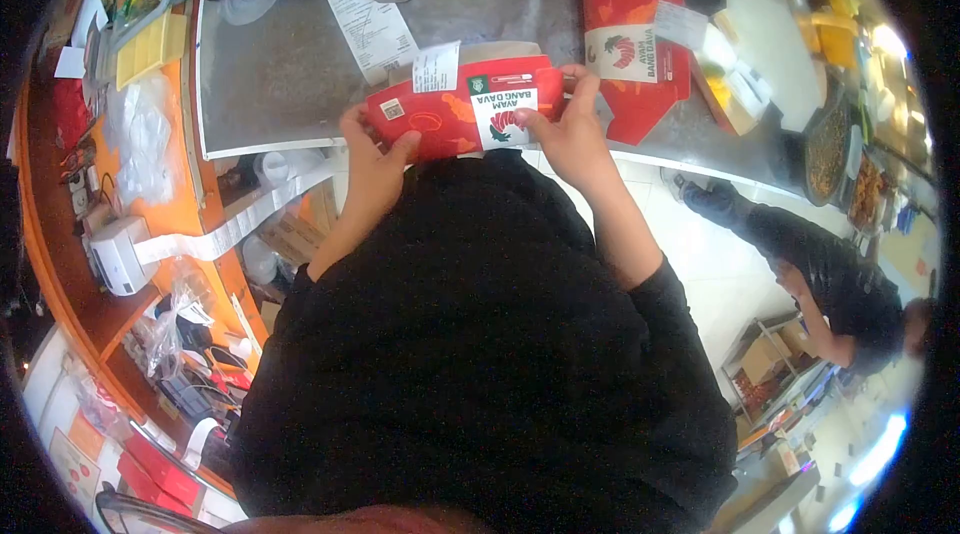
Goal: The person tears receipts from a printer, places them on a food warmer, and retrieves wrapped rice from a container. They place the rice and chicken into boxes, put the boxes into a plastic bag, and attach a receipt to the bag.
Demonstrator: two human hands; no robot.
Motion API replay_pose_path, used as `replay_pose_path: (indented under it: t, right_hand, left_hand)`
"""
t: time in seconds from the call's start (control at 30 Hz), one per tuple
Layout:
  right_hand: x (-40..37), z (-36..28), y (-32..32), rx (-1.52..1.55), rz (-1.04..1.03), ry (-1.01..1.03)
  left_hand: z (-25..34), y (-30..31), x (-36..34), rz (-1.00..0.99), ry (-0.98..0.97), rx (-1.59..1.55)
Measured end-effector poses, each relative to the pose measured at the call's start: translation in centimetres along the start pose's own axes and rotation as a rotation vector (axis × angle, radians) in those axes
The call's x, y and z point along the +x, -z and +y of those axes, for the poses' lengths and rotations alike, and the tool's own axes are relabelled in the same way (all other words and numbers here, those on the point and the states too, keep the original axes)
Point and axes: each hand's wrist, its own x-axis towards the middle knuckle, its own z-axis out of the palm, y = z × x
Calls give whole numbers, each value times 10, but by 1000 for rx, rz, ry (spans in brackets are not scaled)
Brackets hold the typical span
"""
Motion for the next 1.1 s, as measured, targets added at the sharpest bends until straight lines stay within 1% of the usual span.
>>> replay_pose_path:
  t: [0.07,0.1,0.13,0.17,0.27,0.33,0.37,0.47,0.57,0.67,0.77,0.87,0.97,1.07,1.1]
  right_hand:
    - [-4,-4,0,-70,1,-5]
    - [-4,-6,0,-104,5,-3]
    - [-3,0,2,-363,27,87]
    - [0,4,0,-422,8,59]
    - [14,19,-6,-563,-54,-49]
    - [26,27,-19,-567,129,190]
    - [31,27,-24,-566,223,308]
    - [49,17,-22,-556,215,528]
    - [50,1,-23,-626,115,489]
    - [51,3,-27,-624,136,410]
    - [53,8,-28,-717,171,518]
    - [55,8,-28,-818,158,577]
    - [60,10,-31,-769,226,635]
    - [62,8,-30,-806,208,638]
    - [62,7,-30,-806,206,628]
  left_hand:
    - [3,0,-4,-7,-52,-48]
    - [1,2,-3,-28,-74,85]
    - [-2,6,0,-50,-97,217]
    - [0,7,3,-72,-121,350]
    - [10,1,14,-100,-62,643]
    - [-17,-12,29,114,-328,739]
    - [-16,-17,34,221,-463,782]
    - [-7,-24,43,206,-781,888]
    - [8,-27,43,92,-808,964]
    - [4,-32,43,105,-722,914]
    - [1,-33,44,83,-650,859]
    - [1,-34,45,110,-695,949]
    - [5,-35,47,117,-755,1151]
    - [19,-37,57,39,-762,1147]
    - [23,-37,62,-26,-762,1149]
